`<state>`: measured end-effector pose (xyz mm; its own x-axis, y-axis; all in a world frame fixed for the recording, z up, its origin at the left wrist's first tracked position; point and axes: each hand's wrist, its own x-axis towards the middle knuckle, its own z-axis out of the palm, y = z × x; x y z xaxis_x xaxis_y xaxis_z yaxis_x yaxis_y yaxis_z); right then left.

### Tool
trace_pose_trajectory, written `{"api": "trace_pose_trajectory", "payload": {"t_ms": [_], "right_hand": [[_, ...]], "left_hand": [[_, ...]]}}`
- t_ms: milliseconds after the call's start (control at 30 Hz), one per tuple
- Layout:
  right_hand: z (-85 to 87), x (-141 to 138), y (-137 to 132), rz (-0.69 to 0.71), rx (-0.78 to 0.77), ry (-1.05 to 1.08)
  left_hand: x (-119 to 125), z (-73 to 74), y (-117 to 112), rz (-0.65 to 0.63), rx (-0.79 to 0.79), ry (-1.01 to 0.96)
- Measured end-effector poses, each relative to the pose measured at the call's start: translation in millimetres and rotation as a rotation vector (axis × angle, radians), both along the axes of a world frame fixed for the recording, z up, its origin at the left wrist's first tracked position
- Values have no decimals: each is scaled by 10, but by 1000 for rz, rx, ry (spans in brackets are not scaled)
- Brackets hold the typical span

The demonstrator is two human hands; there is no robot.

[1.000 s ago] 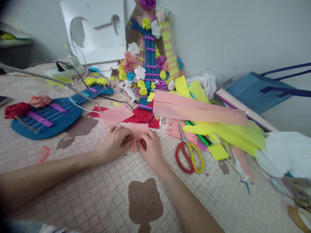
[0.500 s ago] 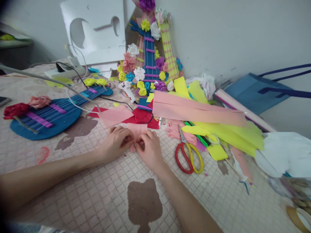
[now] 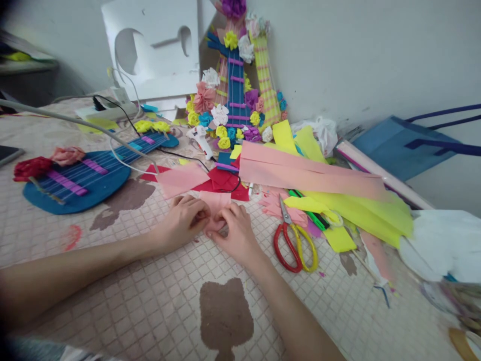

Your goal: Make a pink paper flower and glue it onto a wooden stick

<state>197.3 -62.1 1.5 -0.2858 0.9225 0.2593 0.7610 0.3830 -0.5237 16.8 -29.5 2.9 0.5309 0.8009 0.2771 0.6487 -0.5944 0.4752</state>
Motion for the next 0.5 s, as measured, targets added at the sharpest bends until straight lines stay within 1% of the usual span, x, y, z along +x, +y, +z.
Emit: {"api": "trace_pose_trajectory", "payload": {"t_ms": [133, 333, 500], "right_hand": [[19, 9, -3, 27, -13, 2], [-26, -81, -30, -67, 40, -50], [-39, -106, -37, -85, 27, -58]], "left_hand": [[-1, -5, 3, 1, -5, -7], [2, -5, 5, 7, -7, -10], [-7, -2, 3, -7, -12, -18]]}}
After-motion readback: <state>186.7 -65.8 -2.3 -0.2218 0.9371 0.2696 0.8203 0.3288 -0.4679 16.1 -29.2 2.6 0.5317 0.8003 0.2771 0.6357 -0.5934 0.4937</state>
